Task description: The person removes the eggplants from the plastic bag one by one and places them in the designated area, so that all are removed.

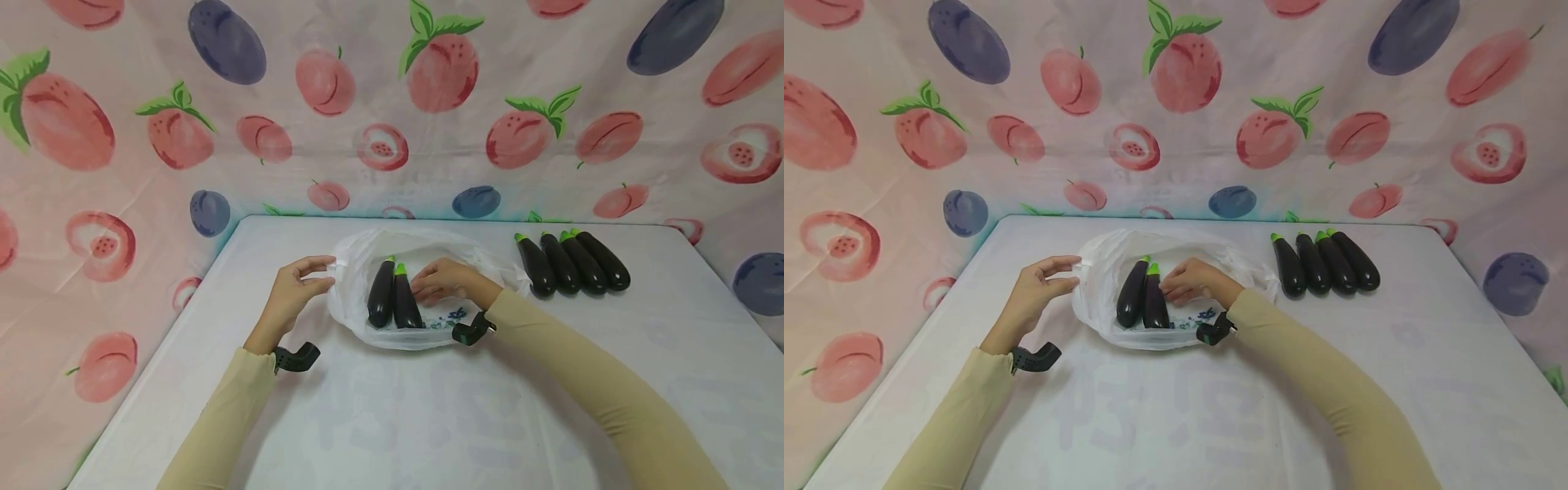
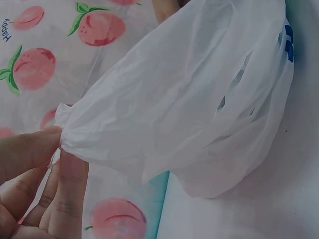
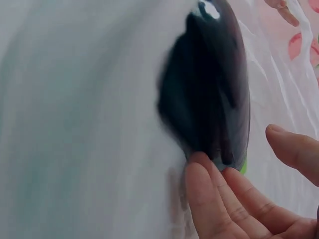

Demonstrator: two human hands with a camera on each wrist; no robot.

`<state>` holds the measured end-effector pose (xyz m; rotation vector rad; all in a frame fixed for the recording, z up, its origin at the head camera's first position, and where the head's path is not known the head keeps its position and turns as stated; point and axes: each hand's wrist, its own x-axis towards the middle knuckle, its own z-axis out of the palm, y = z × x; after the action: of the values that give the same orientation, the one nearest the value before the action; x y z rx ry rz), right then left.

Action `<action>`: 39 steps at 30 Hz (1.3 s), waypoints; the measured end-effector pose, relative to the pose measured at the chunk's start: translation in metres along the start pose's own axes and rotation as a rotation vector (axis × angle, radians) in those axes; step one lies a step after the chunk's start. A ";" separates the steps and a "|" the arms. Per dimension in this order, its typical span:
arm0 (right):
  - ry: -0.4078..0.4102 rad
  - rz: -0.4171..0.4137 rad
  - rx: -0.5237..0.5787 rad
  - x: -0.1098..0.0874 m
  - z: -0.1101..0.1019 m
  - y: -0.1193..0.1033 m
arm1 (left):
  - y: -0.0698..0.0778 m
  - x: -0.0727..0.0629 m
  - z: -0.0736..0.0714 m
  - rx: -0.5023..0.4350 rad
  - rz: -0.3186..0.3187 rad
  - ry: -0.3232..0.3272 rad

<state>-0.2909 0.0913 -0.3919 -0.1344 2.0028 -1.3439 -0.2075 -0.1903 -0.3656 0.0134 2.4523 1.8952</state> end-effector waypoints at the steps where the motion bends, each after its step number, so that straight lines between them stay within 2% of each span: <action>1: 0.001 -0.002 0.003 0.001 0.001 0.001 | 0.000 0.000 0.000 -0.001 0.000 0.000; 12: 0.014 -0.083 0.007 0.004 0.008 0.008 | 0.000 0.001 0.001 -0.006 -0.002 -0.001; 33: -0.030 -0.085 0.025 0.005 0.013 0.010 | 0.000 0.000 -0.001 0.004 0.007 0.001; 39: -0.021 -0.076 0.035 0.005 0.015 0.010 | 0.001 0.001 -0.001 -0.001 0.004 0.005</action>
<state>-0.2828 0.0817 -0.4058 -0.2093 1.9737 -1.4185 -0.2081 -0.1909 -0.3646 0.0131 2.4567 1.8999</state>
